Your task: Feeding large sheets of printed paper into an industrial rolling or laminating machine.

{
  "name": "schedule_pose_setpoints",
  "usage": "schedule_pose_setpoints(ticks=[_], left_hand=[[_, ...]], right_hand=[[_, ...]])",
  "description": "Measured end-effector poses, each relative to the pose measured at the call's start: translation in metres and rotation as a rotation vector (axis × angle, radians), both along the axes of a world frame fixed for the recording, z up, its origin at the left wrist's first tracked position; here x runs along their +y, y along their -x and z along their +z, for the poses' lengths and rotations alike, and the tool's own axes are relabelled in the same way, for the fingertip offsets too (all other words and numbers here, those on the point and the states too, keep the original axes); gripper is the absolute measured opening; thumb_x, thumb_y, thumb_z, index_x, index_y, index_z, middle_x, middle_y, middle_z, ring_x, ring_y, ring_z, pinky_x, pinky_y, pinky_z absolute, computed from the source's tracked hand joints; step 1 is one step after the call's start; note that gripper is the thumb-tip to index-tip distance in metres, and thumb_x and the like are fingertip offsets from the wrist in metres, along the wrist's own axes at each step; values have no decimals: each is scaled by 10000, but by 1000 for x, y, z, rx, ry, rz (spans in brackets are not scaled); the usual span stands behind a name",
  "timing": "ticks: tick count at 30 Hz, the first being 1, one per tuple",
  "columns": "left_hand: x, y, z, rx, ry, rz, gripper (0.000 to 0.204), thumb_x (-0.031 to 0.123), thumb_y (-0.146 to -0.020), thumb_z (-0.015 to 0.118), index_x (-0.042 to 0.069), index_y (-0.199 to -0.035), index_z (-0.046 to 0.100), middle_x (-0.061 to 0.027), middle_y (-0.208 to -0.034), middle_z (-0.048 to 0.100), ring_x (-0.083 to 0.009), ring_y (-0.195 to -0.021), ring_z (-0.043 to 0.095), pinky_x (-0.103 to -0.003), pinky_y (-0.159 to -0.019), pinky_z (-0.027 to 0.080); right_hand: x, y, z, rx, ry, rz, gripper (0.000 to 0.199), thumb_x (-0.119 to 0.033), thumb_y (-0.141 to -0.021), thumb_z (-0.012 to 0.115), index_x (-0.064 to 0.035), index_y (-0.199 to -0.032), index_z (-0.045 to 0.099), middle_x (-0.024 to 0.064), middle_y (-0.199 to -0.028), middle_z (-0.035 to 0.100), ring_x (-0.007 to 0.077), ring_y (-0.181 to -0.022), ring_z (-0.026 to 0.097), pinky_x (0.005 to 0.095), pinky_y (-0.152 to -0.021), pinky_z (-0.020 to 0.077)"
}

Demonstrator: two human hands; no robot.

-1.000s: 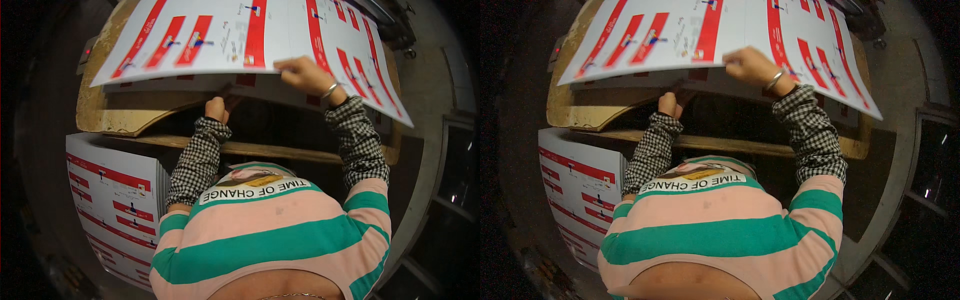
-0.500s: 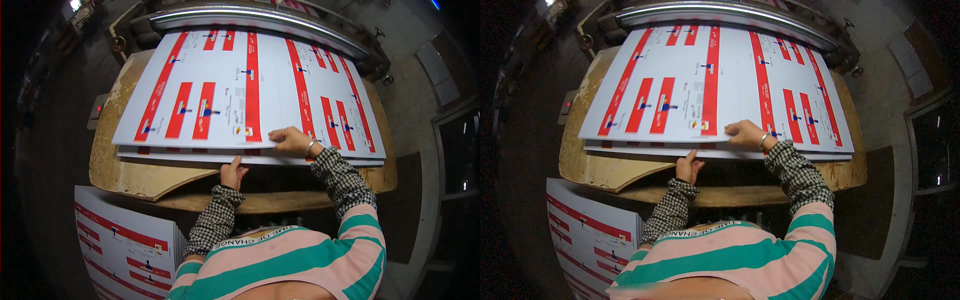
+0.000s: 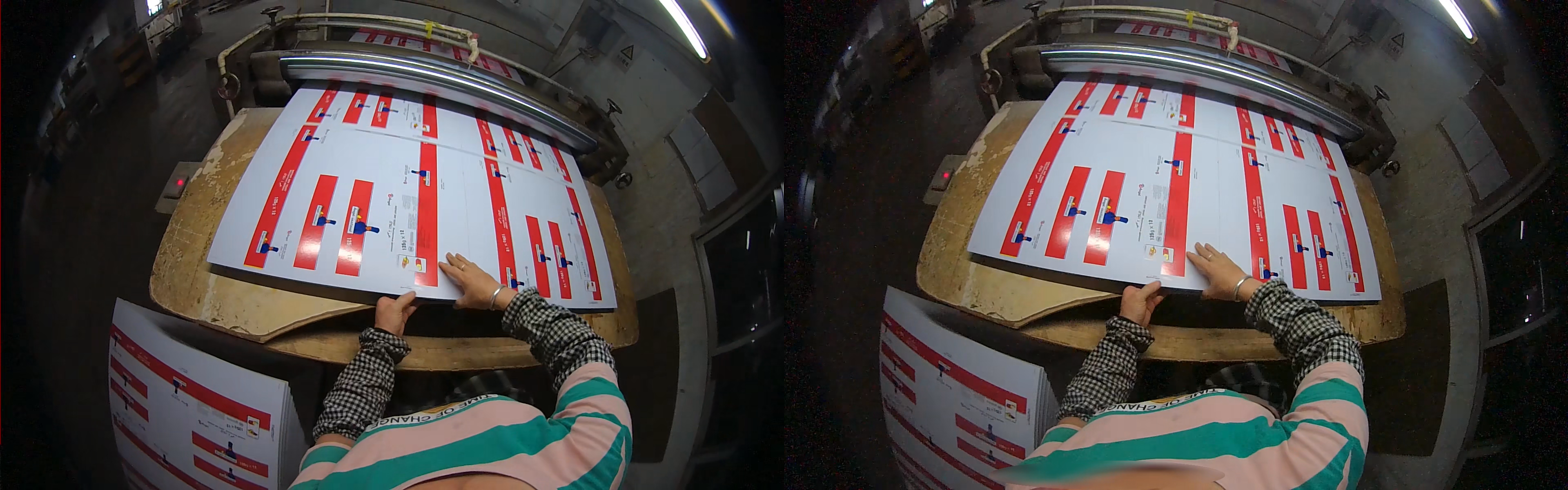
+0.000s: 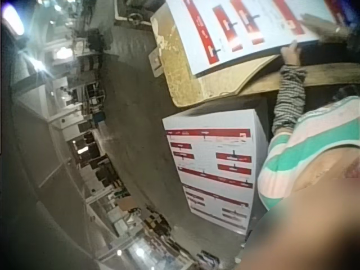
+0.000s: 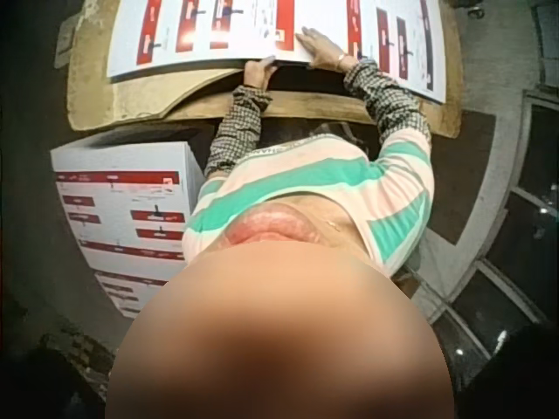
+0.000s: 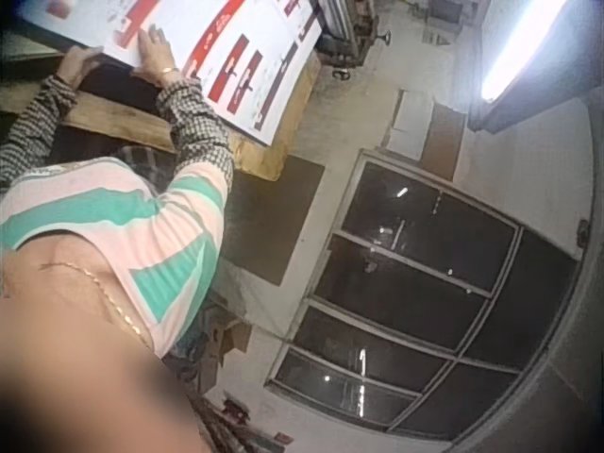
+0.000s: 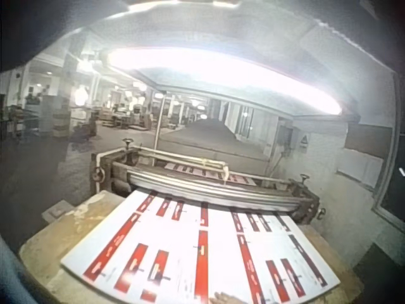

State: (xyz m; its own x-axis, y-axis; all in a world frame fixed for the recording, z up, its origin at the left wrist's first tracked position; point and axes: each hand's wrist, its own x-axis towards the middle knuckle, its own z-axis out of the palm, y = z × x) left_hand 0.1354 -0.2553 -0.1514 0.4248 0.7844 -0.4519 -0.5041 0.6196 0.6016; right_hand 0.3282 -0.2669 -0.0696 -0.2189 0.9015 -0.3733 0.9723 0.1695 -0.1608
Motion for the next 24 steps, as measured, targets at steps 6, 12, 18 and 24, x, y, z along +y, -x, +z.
schedule_pose_setpoints(ticks=[6,12,18,24], left_hand=[[-12,-6,1,22,41,35,218,16,-689,585,-52,-893,548,-100,-867,583,-163,-767,565,-274,-661,452],[-13,-28,12,65,110,192,186,11,-753,466,-109,-890,503,-153,-795,575,-217,-721,577,-340,-694,489],[-27,-45,18,52,189,281,273,65,-782,397,-104,-974,492,-163,-905,555,-229,-734,572,-348,-698,508],[-17,-47,14,165,74,170,217,73,-755,505,-67,-920,522,-142,-890,567,-249,-769,581,-365,-653,495]], right_hand=[[2,-18,11,175,202,2,500,-131,-618,606,32,-1066,457,221,-1258,318,324,-1114,376,327,-902,352],[-11,-41,8,306,-63,74,322,-141,-682,542,-2,-972,551,162,-1095,510,288,-953,514,321,-832,408],[-21,-48,66,389,-166,-41,251,-151,-701,495,-4,-894,563,160,-995,550,284,-840,558,320,-727,439],[-14,-62,5,328,-91,44,376,-200,-656,567,-28,-990,566,146,-1101,514,267,-982,512,302,-839,402]])
